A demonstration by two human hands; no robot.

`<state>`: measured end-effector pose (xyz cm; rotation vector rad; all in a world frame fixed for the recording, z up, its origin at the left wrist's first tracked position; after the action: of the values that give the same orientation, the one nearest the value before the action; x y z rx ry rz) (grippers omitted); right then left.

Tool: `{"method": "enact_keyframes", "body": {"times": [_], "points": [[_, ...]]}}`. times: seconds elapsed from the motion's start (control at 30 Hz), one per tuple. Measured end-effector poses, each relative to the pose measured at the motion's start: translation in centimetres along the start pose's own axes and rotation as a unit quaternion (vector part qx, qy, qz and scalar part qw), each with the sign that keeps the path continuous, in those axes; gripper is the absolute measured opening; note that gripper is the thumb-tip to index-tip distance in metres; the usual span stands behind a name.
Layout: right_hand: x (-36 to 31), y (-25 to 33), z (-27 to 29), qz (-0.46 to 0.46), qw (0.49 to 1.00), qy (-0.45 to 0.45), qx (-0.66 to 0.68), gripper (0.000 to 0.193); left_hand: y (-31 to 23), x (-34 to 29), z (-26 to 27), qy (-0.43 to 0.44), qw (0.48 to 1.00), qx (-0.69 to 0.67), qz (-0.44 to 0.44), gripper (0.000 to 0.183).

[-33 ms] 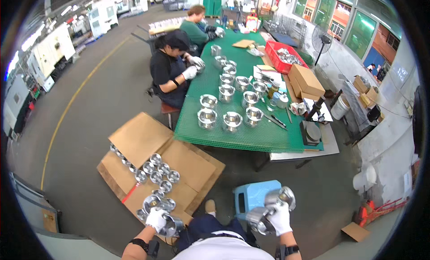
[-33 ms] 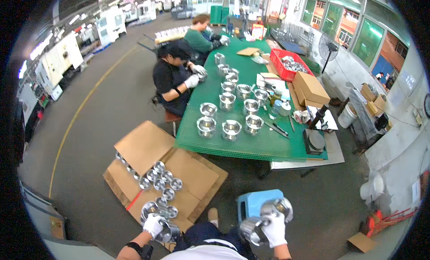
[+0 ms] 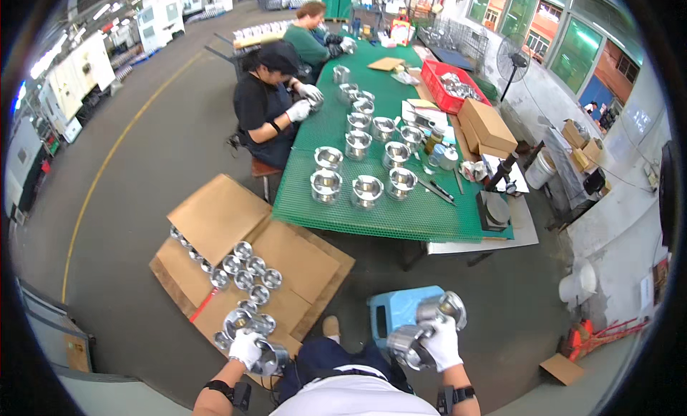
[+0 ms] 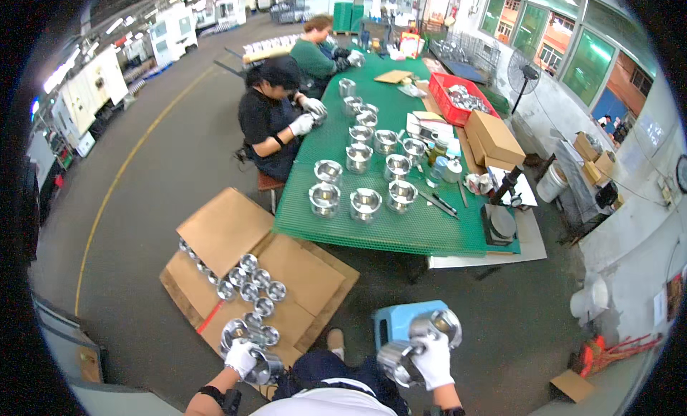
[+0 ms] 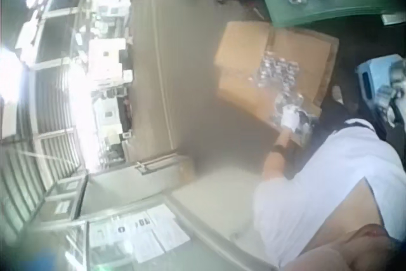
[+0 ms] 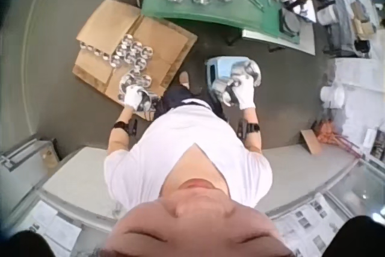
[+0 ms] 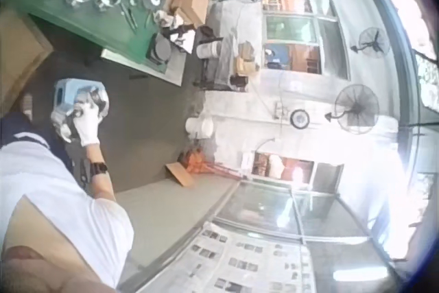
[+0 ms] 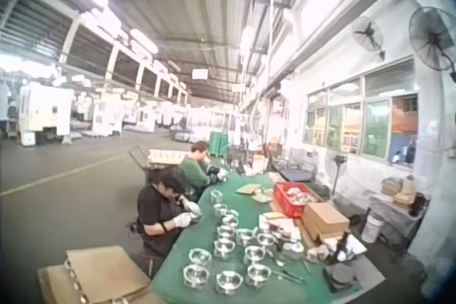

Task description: Move metal pistons between a cardboard box and a work table.

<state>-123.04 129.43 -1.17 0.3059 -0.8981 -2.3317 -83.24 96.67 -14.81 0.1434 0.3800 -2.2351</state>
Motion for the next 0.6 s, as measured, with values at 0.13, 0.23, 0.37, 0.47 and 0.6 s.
{"method": "enact_keyframes", "body": {"times": [0.13,0.23,0.37,0.47,0.6], "points": [[8.1,2.1,-1.2,-0.012,0.999,0.04,-0.01,0.031,-0.5,4.4,1.7,0.065,0.99,-0.037,0.116,0.022],[12.9,2.7,-1.5,-0.003,0.997,0.069,-0.019,0.036,-0.9,6.8,1.4,0.03,0.992,-0.03,0.118,0.019],[19.0,2.7,-0.9,-0.025,0.995,0.093,-0.023,0.036,-2.2,9.4,2.0,0.027,0.988,-0.061,0.143,0.02],[24.2,2.4,-0.3,0.003,0.995,0.098,-0.03,0.037,-3.2,11.3,2.9,0.013,0.982,-0.051,0.183,0.02],[32.7,5.3,0.7,0.066,0.988,0.131,-0.04,0.04,-3.6,13.4,3.2,0.007,0.974,-0.038,0.222,0.019]]}}
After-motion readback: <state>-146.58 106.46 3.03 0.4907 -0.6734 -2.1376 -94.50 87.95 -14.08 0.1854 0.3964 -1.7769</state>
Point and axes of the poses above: each hand's wrist, its own x-axis towards the middle knuckle, its own z-axis out of the back of the hand, y = z × x, the point moved 10 cm from there along x, towards the middle knuckle, and after that the axes turned 12 degrees about x, right-handed, at the moved point
